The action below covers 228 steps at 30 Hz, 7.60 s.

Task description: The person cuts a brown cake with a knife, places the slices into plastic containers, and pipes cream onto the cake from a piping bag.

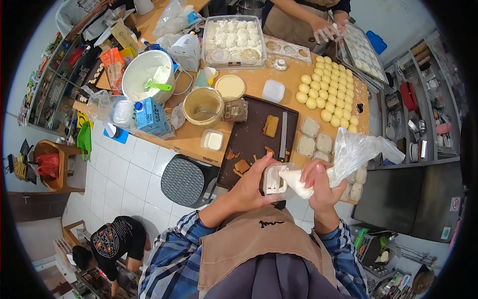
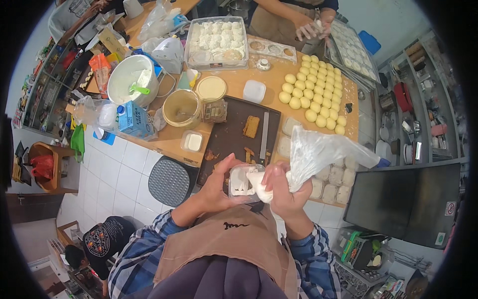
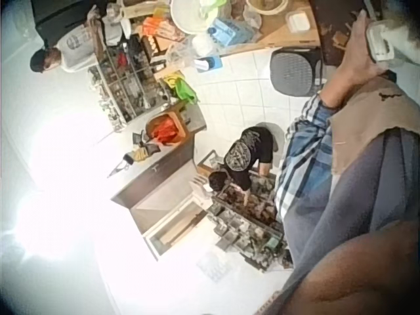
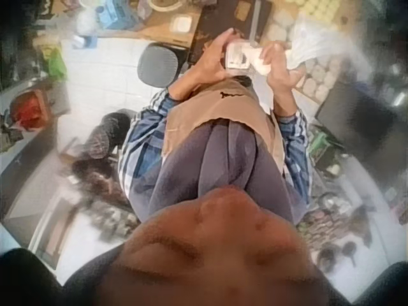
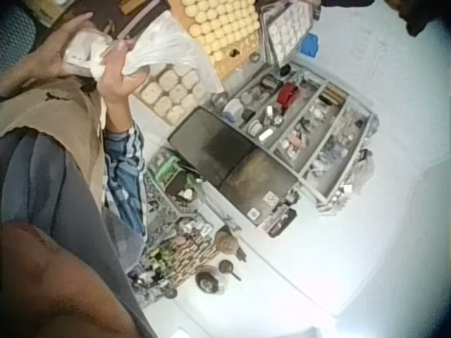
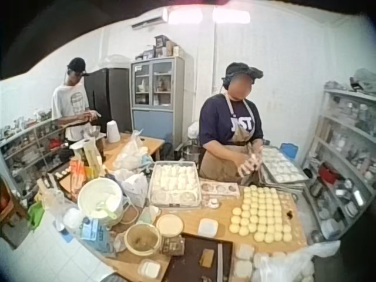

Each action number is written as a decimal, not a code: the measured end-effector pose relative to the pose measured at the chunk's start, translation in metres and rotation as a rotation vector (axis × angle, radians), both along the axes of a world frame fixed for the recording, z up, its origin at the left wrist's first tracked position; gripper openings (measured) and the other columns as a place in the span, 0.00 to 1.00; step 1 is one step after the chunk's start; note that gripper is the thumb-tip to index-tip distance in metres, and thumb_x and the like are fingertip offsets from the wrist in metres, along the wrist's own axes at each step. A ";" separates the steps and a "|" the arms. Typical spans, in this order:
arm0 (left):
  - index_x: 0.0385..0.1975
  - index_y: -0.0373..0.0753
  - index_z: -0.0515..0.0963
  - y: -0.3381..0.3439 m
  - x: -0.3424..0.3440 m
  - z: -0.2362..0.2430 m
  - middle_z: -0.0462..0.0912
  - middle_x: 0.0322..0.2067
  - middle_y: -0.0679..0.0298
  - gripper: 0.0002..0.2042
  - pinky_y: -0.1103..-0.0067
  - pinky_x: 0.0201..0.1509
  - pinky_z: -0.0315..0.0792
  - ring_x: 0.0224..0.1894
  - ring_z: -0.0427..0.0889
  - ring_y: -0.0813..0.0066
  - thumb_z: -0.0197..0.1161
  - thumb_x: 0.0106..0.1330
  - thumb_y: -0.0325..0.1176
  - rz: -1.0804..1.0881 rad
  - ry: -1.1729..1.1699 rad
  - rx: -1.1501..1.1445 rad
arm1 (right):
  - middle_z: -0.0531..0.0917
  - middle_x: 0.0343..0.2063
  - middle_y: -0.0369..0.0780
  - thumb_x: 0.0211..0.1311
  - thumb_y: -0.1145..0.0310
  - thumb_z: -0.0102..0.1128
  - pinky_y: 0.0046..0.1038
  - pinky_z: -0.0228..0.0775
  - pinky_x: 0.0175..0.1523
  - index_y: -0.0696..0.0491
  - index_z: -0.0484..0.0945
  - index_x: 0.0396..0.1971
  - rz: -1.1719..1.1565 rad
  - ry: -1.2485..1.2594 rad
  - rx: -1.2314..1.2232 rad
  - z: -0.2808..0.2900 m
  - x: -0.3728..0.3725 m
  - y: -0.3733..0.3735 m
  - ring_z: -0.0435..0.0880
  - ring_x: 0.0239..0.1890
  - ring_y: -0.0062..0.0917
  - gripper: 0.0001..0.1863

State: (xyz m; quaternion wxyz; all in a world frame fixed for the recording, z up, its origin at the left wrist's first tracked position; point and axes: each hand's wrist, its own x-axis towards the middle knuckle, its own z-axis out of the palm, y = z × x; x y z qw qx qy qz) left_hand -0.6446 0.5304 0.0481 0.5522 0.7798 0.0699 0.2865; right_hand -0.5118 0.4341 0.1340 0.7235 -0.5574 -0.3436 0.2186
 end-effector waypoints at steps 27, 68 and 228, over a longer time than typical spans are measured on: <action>0.63 0.34 0.46 -0.003 0.000 -0.005 0.67 0.51 0.50 0.49 0.70 0.58 0.62 0.53 0.70 0.56 0.73 0.42 0.29 0.013 -0.003 -0.037 | 0.69 0.09 0.38 0.60 0.77 0.43 0.25 0.61 0.24 0.55 0.65 0.08 0.038 0.034 -0.090 0.003 -0.005 -0.019 0.69 0.15 0.23 0.19; 0.64 0.35 0.43 0.000 0.003 0.007 0.66 0.53 0.53 0.51 0.71 0.60 0.62 0.56 0.68 0.64 0.73 0.40 0.26 -0.119 -0.104 -0.249 | 0.70 0.10 0.39 0.59 0.76 0.45 0.28 0.65 0.26 0.57 0.67 0.11 0.211 0.061 0.103 0.020 -0.006 -0.011 0.71 0.16 0.25 0.15; 0.47 0.33 0.69 -0.004 0.052 0.003 0.80 0.27 0.52 0.30 0.81 0.15 0.77 0.15 0.79 0.66 0.41 0.65 0.58 -0.766 0.228 -1.628 | 0.61 0.06 0.31 0.62 0.68 0.43 0.23 0.58 0.27 0.44 0.56 0.05 -0.001 0.782 0.241 -0.009 0.048 -0.006 0.60 0.14 0.18 0.23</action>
